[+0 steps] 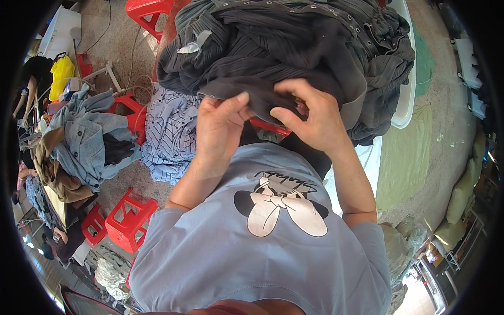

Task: Inspecting garments and manually removing loose threads or small defects from the fabric.

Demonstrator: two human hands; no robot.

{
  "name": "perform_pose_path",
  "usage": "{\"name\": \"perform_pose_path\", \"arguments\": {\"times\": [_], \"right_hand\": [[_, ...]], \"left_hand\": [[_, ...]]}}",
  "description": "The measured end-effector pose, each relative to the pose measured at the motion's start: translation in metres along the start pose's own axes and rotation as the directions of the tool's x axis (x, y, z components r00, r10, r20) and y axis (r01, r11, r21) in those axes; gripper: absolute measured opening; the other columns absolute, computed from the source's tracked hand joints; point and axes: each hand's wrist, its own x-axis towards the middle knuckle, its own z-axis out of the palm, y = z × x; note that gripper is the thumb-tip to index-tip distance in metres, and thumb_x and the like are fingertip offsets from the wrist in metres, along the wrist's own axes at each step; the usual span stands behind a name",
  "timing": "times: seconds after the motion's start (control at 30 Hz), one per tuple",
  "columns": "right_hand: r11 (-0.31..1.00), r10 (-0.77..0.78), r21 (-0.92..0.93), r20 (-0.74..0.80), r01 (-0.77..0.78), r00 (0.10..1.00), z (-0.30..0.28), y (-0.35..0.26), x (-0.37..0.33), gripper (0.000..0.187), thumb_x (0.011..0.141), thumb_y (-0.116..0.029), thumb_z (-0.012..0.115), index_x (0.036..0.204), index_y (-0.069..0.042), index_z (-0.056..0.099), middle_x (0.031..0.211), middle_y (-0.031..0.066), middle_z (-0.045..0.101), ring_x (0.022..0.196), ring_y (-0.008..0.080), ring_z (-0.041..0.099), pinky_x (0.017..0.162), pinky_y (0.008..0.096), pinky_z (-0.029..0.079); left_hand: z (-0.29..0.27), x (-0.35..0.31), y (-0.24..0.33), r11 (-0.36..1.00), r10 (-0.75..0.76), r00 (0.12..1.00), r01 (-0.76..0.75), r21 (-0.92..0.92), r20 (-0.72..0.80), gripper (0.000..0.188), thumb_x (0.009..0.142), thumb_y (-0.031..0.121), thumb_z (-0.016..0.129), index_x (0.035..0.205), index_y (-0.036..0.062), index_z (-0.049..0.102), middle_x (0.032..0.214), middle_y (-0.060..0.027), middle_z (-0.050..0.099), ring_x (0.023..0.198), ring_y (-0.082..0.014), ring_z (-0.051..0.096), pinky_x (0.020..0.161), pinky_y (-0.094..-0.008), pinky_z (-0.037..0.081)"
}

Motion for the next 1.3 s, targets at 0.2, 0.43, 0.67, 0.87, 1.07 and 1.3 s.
{"name": "perform_pose_path", "arguments": {"times": [0.2, 0.43, 0.67, 0.87, 1.07, 1.3], "right_hand": [[0.943, 0.195, 0.233, 0.197, -0.239, 0.961, -0.012, 0.005, 0.002, 0.013, 0.091, -0.013, 0.067, 0.09, 0.0, 0.064, 0.067, -0.0022, 0.056, 0.062, 0.0026, 0.048, 0.055, 0.0223, 0.039], [0.985, 0.095, 0.135, 0.062, -0.103, 0.994, -0.004, 0.007, -0.001, 0.019, 0.091, -0.016, 0.067, 0.101, -0.002, 0.061, 0.079, 0.0024, 0.061, 0.063, 0.0076, 0.052, 0.057, 0.0253, 0.042], [0.92, -0.264, -0.324, -0.097, 0.22, 0.96, 0.0, -0.014, -0.014, 0.03, 0.086, -0.013, 0.072, 0.11, -0.004, 0.056, 0.085, 0.0105, 0.062, 0.063, 0.0237, 0.063, 0.056, 0.0326, 0.049], [0.918, -0.238, -0.332, -0.024, 0.217, 0.971, 0.0, -0.014, -0.012, 0.027, 0.086, -0.012, 0.072, 0.109, -0.004, 0.059, 0.084, 0.0094, 0.064, 0.062, 0.0226, 0.064, 0.056, 0.0318, 0.049], [0.985, -0.11, -0.14, -0.027, 0.105, 0.994, 0.003, -0.027, -0.005, 0.024, 0.081, -0.006, 0.073, 0.103, -0.005, 0.062, 0.081, 0.0089, 0.065, 0.064, 0.0226, 0.066, 0.057, 0.0316, 0.05], [0.935, -0.291, -0.189, 0.075, 0.3, 0.954, 0.003, -0.018, -0.003, 0.032, 0.067, 0.006, 0.072, 0.093, -0.004, 0.056, 0.077, 0.0084, 0.062, 0.063, 0.0247, 0.064, 0.055, 0.0325, 0.047]], "left_hand": [[0.0, 0.0, 0.0, 1.0, 0.001, 0.998, 0.001, -0.02, 0.067, 0.027, 0.097, 0.011, 0.057, 0.12, -0.001, 0.05, 0.11, -0.0131, 0.064, 0.093, -0.0195, 0.067, 0.081, -0.0351, 0.056], [0.004, -0.006, -0.005, 0.995, -0.08, 0.993, 0.075, 0.059, 0.087, 0.019, 0.09, 0.001, 0.065, 0.107, -0.0018, 0.059, 0.099, -0.0101, 0.067, 0.086, -0.0159, 0.067, 0.075, -0.0295, 0.055], [0.004, -0.006, -0.005, 0.998, -0.02, 0.999, 0.018, 0.055, 0.029, 0.014, 0.088, 0.001, 0.067, 0.101, -0.0025, 0.062, 0.093, -0.0104, 0.068, 0.078, -0.0151, 0.067, 0.068, -0.028, 0.056], [0.004, -0.009, -0.001, 0.995, -0.034, 0.997, 0.027, 0.099, 0.074, 0.016, 0.087, 0.0, 0.067, 0.102, -0.0034, 0.063, 0.091, -0.0104, 0.068, 0.073, -0.0151, 0.067, 0.058, -0.027, 0.056], [0.004, -0.01, -0.004, 0.975, -0.011, 0.999, 0.0, 0.222, 0.046, 0.014, 0.086, 0.001, 0.068, 0.098, -0.0026, 0.064, 0.083, -0.0089, 0.068, 0.066, -0.0138, 0.065, 0.05, -0.0248, 0.053], [0.001, -0.007, -0.005, 0.973, 0.004, 1.0, -0.008, 0.229, 0.019, 0.01, 0.085, 0.0, 0.069, 0.095, -0.0012, 0.065, 0.081, -0.0069, 0.067, 0.066, -0.0122, 0.064, 0.053, -0.0243, 0.053]]}}
